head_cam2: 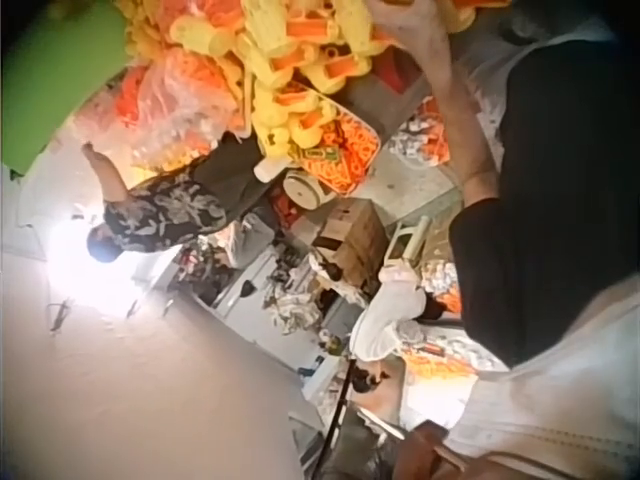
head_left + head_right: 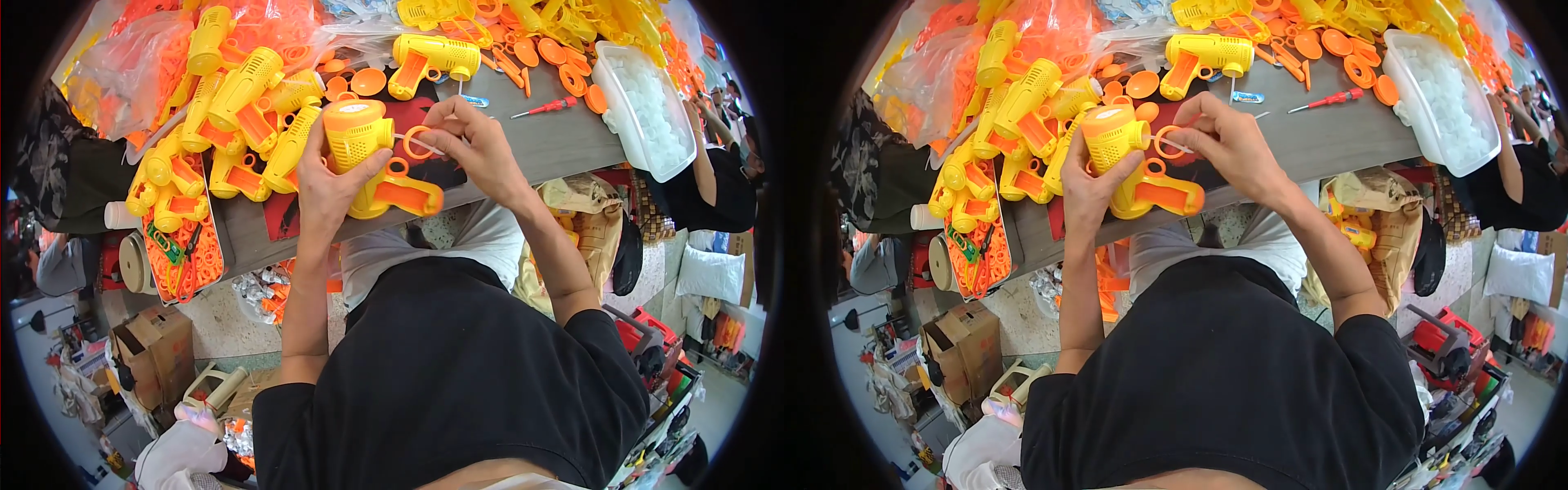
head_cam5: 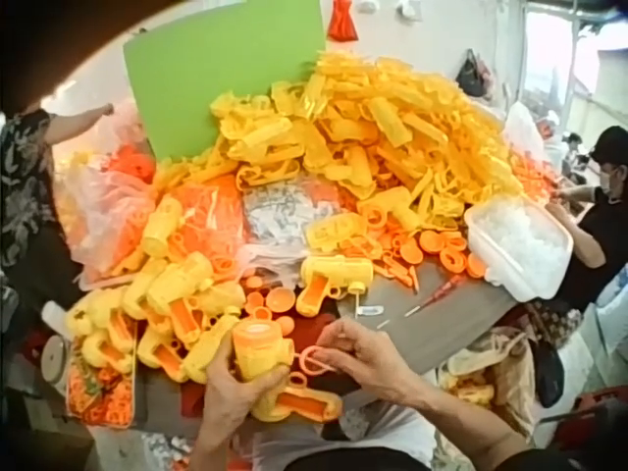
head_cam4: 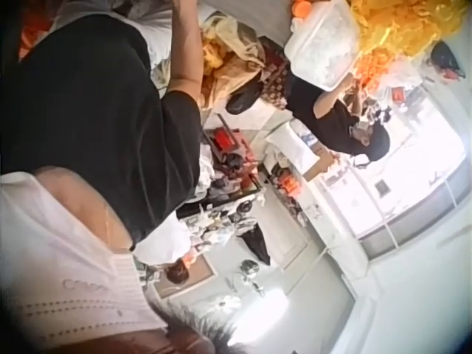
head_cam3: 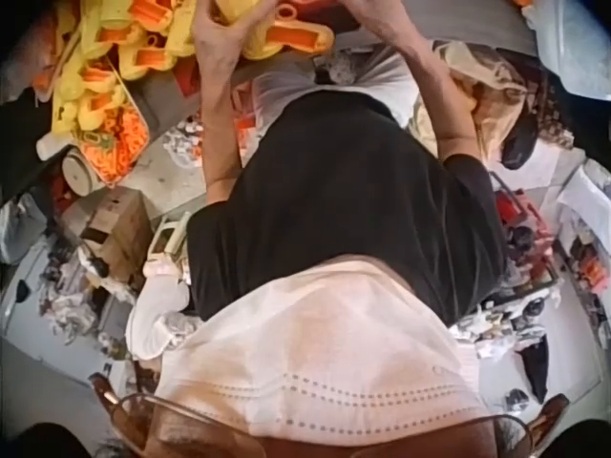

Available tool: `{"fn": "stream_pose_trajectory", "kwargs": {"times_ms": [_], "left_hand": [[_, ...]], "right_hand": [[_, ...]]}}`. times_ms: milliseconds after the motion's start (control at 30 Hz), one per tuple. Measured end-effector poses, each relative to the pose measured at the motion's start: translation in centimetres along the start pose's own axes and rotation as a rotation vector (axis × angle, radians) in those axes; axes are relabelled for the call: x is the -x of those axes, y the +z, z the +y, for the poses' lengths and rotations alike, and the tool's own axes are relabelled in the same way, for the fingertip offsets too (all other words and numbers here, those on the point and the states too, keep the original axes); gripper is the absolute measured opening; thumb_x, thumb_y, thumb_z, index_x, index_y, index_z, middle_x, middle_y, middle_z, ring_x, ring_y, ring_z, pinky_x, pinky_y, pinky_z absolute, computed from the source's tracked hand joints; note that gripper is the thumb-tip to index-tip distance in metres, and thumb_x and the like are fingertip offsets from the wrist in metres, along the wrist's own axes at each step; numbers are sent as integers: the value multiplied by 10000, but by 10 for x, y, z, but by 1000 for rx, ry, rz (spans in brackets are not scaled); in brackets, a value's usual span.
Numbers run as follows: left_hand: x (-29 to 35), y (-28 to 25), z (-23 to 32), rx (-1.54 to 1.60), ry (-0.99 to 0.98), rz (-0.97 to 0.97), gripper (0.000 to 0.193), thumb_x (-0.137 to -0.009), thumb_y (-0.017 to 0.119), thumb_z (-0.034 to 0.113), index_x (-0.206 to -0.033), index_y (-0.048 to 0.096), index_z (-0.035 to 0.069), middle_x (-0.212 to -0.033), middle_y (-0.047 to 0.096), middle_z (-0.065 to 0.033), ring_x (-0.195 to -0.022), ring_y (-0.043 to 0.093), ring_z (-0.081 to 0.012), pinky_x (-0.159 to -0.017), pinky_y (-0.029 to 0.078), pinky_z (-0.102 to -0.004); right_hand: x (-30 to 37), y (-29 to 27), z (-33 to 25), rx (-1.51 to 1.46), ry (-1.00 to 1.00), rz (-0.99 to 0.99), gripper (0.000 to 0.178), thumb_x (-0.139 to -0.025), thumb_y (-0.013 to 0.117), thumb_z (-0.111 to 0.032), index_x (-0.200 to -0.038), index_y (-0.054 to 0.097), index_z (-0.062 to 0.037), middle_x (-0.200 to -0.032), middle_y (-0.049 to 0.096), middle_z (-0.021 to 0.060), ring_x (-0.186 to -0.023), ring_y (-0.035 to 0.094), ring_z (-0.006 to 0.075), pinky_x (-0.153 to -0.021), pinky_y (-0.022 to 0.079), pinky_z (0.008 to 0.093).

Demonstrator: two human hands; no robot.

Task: Assembling components of yellow and orange plastic toy guns at a workbench.

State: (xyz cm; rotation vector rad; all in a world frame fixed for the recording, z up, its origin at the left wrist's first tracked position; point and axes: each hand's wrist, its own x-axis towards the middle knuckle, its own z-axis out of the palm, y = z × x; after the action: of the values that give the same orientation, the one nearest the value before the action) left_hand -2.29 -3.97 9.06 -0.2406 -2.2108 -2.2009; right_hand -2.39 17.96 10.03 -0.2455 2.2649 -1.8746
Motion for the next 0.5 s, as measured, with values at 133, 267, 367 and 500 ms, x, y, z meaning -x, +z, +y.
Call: {"fn": "stream_pose_trajectory", "kwargs": {"times_ms": [133, 267, 367, 500], "left_hand": [[-5, 5, -13, 180, -106, -111, 588, -792, 820, 62, -1294, 518, 8, -1190, 650, -85, -1010, 655, -147, -882, 539, -288], [-8, 11, -18, 213, -114, -159, 615, -794, 823, 75, -1315, 501, 17, -1198, 646, -89, -1053, 641, -155, -925, 523, -309], [-9, 17, -18, 264, -84, -153, 694, -792, 827, 84, -1367, 441, 31, -1248, 613, -103, -1091, 619, -156, -950, 511, -313], [-9, 28, -27, 254, -27, -69, 889, -756, 859, 105, -1452, 308, 65, -1291, 543, -107, -1122, 590, -171, -969, 505, -319]], "right_hand": [[-9, 0, 14, -402, 63, -72, 151, -984, 629, -201, -1053, 566, -83, -984, 639, -4, -838, 578, 26, -687, 449, 187], [-8, 10, 18, -633, 113, -115, 165, -997, 612, -221, -1039, 543, -77, -947, 617, -5, -787, 565, 54, -704, 459, 192], [-11, 19, 26, -658, 83, -6, 156, -1008, 592, -209, -1040, 530, -69, -919, 602, -1, -793, 558, 55, -717, 461, 200], [-5, 37, 25, -291, -162, 158, 169, -1009, 586, -177, -1082, 501, -50, -1011, 594, 21, -842, 550, 49, -734, 462, 206]]}}
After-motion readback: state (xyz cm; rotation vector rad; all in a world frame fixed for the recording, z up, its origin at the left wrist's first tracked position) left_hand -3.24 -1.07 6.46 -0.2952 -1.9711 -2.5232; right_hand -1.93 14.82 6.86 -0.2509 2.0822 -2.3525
